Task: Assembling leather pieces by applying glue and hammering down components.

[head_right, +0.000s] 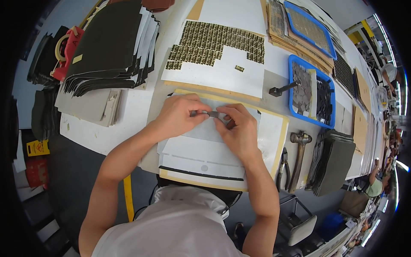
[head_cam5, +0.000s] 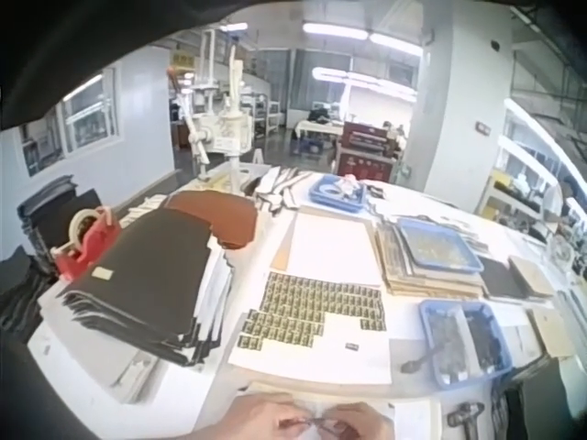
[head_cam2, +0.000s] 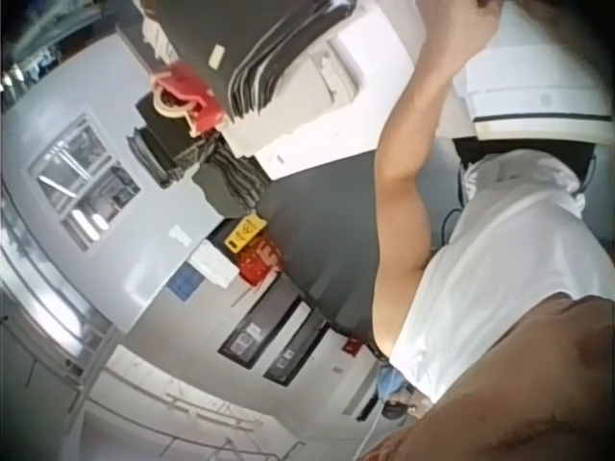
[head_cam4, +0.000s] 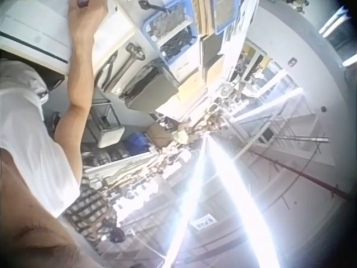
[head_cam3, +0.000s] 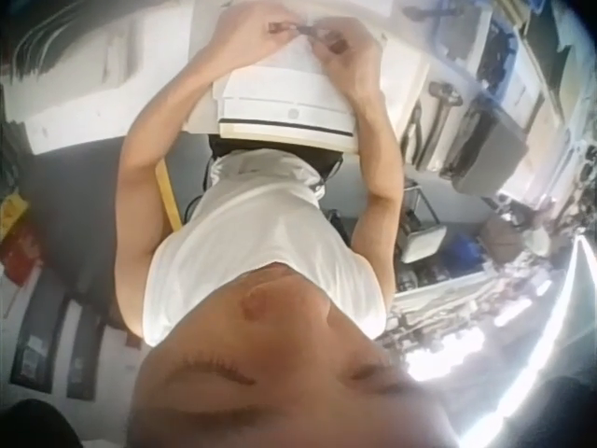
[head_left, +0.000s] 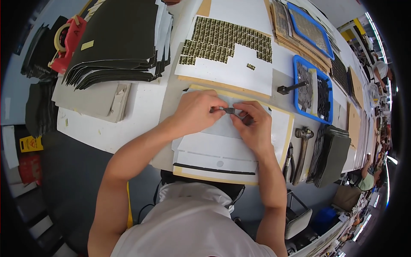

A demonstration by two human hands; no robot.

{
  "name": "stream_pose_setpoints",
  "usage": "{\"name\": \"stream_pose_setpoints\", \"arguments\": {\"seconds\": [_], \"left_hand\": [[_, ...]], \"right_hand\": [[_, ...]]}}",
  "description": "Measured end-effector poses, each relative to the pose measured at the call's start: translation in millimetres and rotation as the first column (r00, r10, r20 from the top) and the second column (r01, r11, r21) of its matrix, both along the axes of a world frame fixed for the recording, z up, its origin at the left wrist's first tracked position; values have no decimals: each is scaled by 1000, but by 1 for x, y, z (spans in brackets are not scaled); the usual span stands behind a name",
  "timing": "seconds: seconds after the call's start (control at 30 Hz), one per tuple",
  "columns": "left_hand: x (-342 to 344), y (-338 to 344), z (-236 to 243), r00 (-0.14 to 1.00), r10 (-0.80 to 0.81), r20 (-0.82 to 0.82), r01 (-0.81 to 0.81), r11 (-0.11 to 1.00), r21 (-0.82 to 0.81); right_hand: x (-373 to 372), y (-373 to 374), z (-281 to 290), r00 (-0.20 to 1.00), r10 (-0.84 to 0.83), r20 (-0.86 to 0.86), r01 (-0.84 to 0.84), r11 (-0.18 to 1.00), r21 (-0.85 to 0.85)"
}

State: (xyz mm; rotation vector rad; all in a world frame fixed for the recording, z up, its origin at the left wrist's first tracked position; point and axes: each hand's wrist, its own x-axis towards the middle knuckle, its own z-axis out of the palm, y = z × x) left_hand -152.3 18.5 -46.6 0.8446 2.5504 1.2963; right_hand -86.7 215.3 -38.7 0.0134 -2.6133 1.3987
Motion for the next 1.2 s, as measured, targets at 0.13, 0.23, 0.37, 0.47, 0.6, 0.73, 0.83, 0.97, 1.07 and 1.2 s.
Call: {"name": "stream_pose_setpoints", "arguments": {"seconds": [0.13,0.23,0.37,0.47,0.6,0.73,0.83,0.97,1.07,1.2], "left_hand": [[-1,-1,2,1000,-27,16,27,999,-22],[-2,-1,5,998,-24,53,26,999,-35],[-2,-1,1,999,-32,5,32,999,-12],[-2,-2,0,1000,-29,3,29,1000,-4],[-2,-1,-1,999,-36,-6,36,999,-4],[-2,-2,1,999,-12,49,11,1000,12],[-2,-1,1,999,-27,33,28,1000,-4],[-2,-1,-3,998,-45,-44,44,999,-24],[0,-1,-5,996,-41,-78,38,999,-29],[0,0,-4,995,-38,-93,36,999,-21]], "right_hand": [[1,4,-1,999,38,9,-38,997,73],[0,5,2,998,56,41,-59,995,77],[-1,4,3,998,57,39,-60,995,78],[-1,5,2,997,65,45,-68,995,78],[0,7,2,996,80,50,-83,995,64],[-1,8,2,995,85,61,-89,994,65],[-1,9,2,995,69,77,-73,996,59],[-1,8,1,996,60,69,-65,996,65],[-1,7,3,996,51,67,-56,996,68],[-1,7,2,998,12,61,-17,996,88]]}}
